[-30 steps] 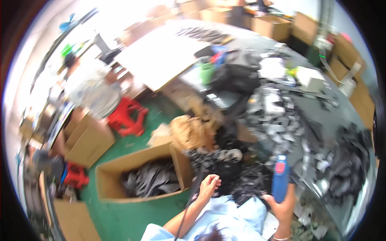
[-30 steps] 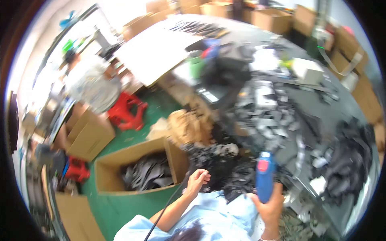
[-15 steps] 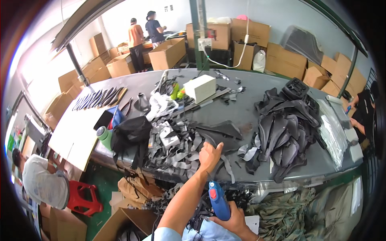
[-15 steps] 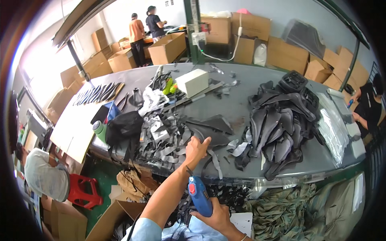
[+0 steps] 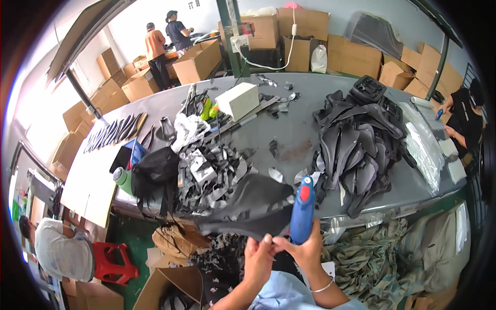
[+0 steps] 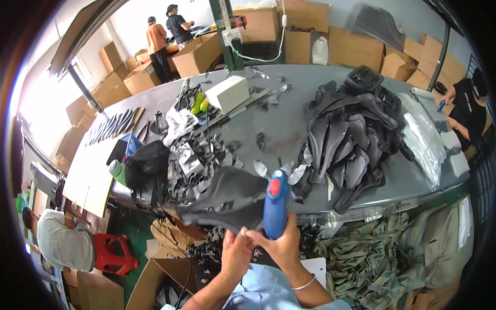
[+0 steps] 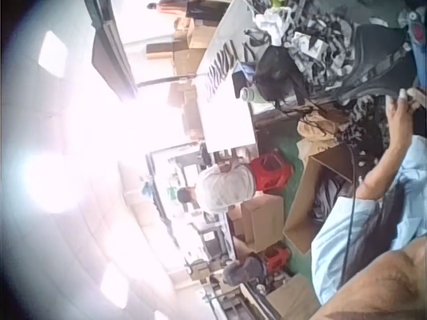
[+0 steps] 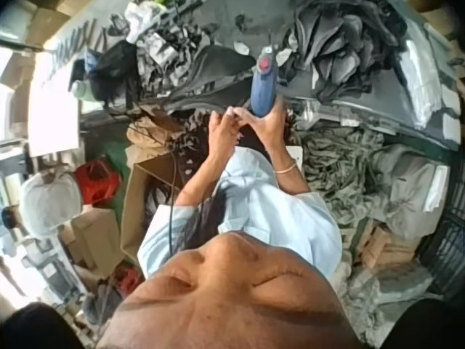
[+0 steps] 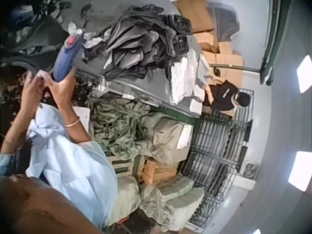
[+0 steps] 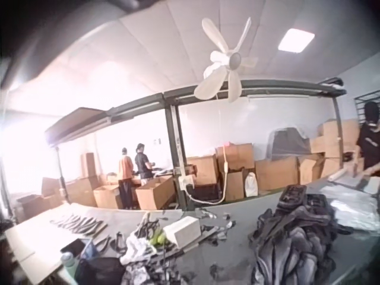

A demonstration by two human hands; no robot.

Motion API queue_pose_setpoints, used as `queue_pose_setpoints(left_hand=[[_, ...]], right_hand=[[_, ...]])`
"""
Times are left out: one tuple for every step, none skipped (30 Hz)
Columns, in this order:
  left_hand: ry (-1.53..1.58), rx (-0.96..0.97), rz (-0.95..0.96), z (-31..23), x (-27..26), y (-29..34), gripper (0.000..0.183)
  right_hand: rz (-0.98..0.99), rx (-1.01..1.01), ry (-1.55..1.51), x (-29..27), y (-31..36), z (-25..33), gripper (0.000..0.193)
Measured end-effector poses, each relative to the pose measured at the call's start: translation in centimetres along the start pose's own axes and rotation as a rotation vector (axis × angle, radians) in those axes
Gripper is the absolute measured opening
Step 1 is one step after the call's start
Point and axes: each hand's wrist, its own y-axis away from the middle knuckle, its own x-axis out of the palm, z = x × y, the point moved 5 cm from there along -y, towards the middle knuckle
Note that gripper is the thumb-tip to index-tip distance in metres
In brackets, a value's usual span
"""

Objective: The person uses a blue handheld electric trimmer to cut the edges of black fabric pieces. They pick up individual pieces from a pile on a table, trim the edges, and place the finished pieces into a cardboard box. The process is repeated continuously throughout the video.

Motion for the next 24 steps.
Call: queue_pose_setpoints(left_hand=[[0.014,-0.024,0.05,0.9,-1.0,1.2,0.028],[0.008,-0.073,0.077,0.5,-1.4,2.4,0.021],[-0.108,-0.177,0.152,0.6,-2.3,3.7,0.019],[-0.225,-0.274,0.233,0.4,-3.4,5.1,0.017],[-0.341,-0.372,0.31,0.1,-4.4,6.4,0.016],[-0.627,-0.158,0.293,-2.7,-4.2,7.6,0.013],[-0.907,0.047,0.264,-5.6,-3.7,8.9,0.01],[-1.155,0.574,0.234,-9.3,-2.8,9.4,0.016],[-1.033,0.78,0.052,-11.3,-3.7,9.0,0.03],[-1.175,0.829,-0.052,-12.8,-4.4,8.6,0.048],[-1.039,0.647,-0.186,-14.0,-3.8,8.1,0.053],[-1.004,0.485,-0.074,-13.9,-5.2,7.1,0.054],[-0.959,0.328,0.046,-13.7,-6.2,6.3,0.055],[-0.672,0.011,0.0,-12.5,-7.2,6.5,0.041],[-0.594,0.004,-0.045,-12.7,-8.0,7.0,0.037],[-0.519,-0.002,-0.091,-13.3,-8.7,7.4,0.033],[-0.443,-0.007,-0.136,-13.8,-9.1,7.7,0.029],[-0.348,0.054,-0.162,-14.5,-8.8,8.2,0.024],[-0.311,0.176,-0.197,-15.3,-8.5,8.5,0.022],[-0.271,0.295,-0.242,-15.7,-8.5,8.9,0.021],[-0.231,0.415,-0.284,-16.2,-8.4,9.3,0.019],[-0.195,0.47,-0.298,-16.3,-7.9,9.5,0.022],[-0.142,0.528,-0.271,-16.7,-6.7,9.6,0.027],[-0.141,0.552,-0.312,-17.0,-6.0,9.8,0.028]], right_hand=[[0.012,0.076,-0.082,1.1,0.3,-1.0,0.063],[0.068,0.065,-0.079,1.6,0.4,-0.3,0.059],[0.127,0.053,-0.078,2.1,0.5,0.3,0.055],[0.163,0.024,-0.114,2.5,0.7,0.7,0.053],[0.202,-0.004,-0.151,2.8,0.8,0.9,0.051],[0.24,-0.028,-0.187,2.8,1.0,0.9,0.049],[0.263,0.01,-0.223,2.8,1.0,1.1,0.045],[0.334,0.025,-0.229,2.9,0.9,0.8,0.044],[0.402,0.042,-0.231,3.0,1.2,0.6,0.043],[0.474,0.045,-0.26,3.4,1.2,1.1,0.043],[0.549,0.038,-0.271,3.7,1.3,2.1,0.043],[0.622,0.032,-0.281,3.9,1.4,3.1,0.043],[0.684,0.02,-0.288,4.1,1.4,3.7,0.044],[0.688,-0.057,-0.255,4.3,1.5,4.0,0.045],[0.632,-0.034,-0.2,4.2,1.4,4.0,0.045],[0.577,-0.01,-0.15,4.1,1.5,4.3,0.045],[0.52,0.014,-0.1,4.1,1.5,4.3,0.045],[0.437,-0.032,-0.032,3.9,1.4,4.0,0.048],[0.392,-0.059,0.019,3.8,1.8,3.6,0.051],[0.446,-0.054,0.048,4.1,2.5,4.3,0.052],[0.498,-0.051,0.079,4.2,3.2,5.2,0.054],[0.566,-0.078,0.208,4.6,4.6,5.3,0.059],[0.639,-0.144,0.192,5.3,6.1,5.1,0.06],[0.685,-0.255,0.187,5.8,7.5,5.6,0.058]])
